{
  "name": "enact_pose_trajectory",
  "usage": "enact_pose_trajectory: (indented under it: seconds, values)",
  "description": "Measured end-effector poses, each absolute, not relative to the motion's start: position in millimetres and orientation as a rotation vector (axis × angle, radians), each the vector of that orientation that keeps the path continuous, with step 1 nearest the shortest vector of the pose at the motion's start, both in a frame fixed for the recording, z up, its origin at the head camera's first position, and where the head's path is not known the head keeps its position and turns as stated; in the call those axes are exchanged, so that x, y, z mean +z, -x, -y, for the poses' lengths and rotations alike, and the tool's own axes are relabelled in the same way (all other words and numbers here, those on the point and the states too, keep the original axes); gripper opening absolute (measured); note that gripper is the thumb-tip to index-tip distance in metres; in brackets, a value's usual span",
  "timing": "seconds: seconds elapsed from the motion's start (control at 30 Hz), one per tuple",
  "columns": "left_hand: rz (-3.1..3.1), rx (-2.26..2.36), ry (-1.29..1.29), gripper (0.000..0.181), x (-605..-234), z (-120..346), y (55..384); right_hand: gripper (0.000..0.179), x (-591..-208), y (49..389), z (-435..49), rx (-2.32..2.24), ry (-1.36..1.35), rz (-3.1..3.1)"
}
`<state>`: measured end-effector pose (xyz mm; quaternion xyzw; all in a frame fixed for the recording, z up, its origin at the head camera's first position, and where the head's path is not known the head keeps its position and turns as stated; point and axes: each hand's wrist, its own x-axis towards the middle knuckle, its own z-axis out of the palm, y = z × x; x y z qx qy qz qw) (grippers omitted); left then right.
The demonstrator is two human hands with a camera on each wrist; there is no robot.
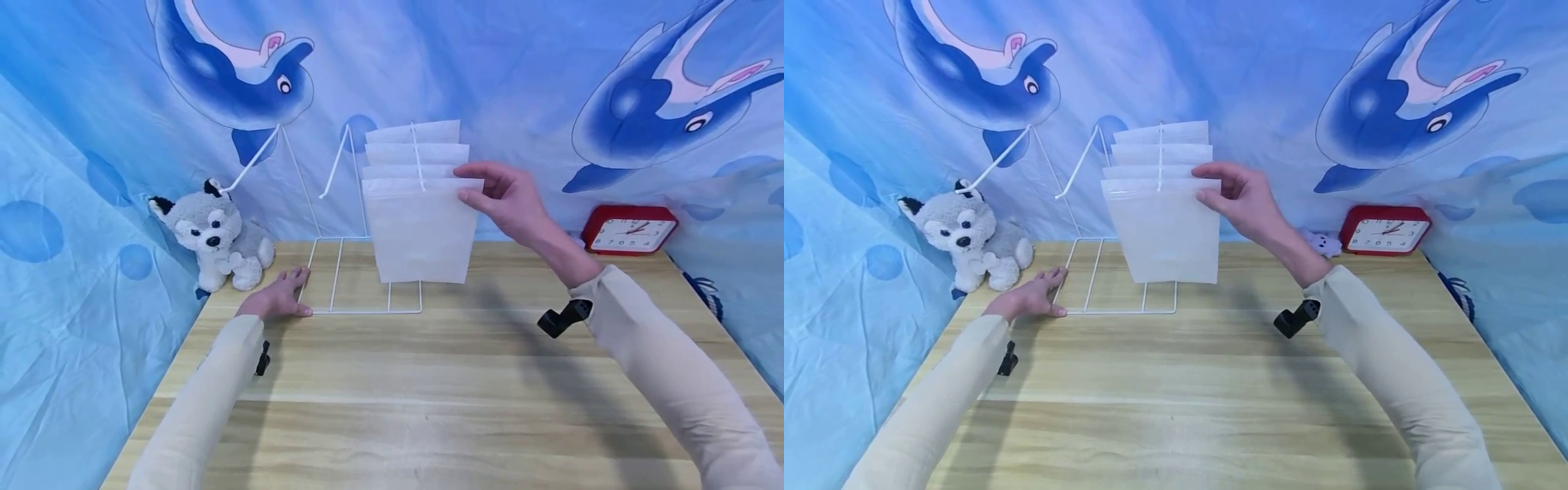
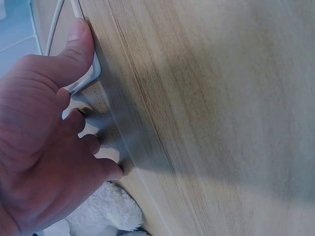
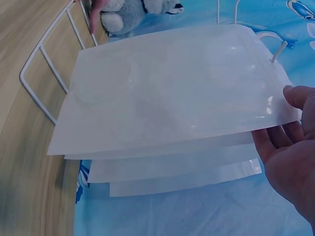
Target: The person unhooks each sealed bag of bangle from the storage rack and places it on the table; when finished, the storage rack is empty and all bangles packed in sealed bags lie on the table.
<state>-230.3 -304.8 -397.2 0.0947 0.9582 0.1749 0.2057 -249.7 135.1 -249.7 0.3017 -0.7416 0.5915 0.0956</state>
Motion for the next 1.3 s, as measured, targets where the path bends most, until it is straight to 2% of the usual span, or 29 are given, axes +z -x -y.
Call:
enact_pose_trajectory:
  seconds: [0.63, 1.3]
  values:
    - [-2.677, 0.488, -0.260, 0.101, -397.3, 304.8, 227.9, 0.026, -247.0, 254.7, -121.2, 1.846, -0.905, 2.244]
    - [-2.680, 0.466, -0.271, 0.099, -398.9, 303.9, 229.1, 0.025, -241.1, 237.7, -123.0, 1.826, -0.882, 2.265]
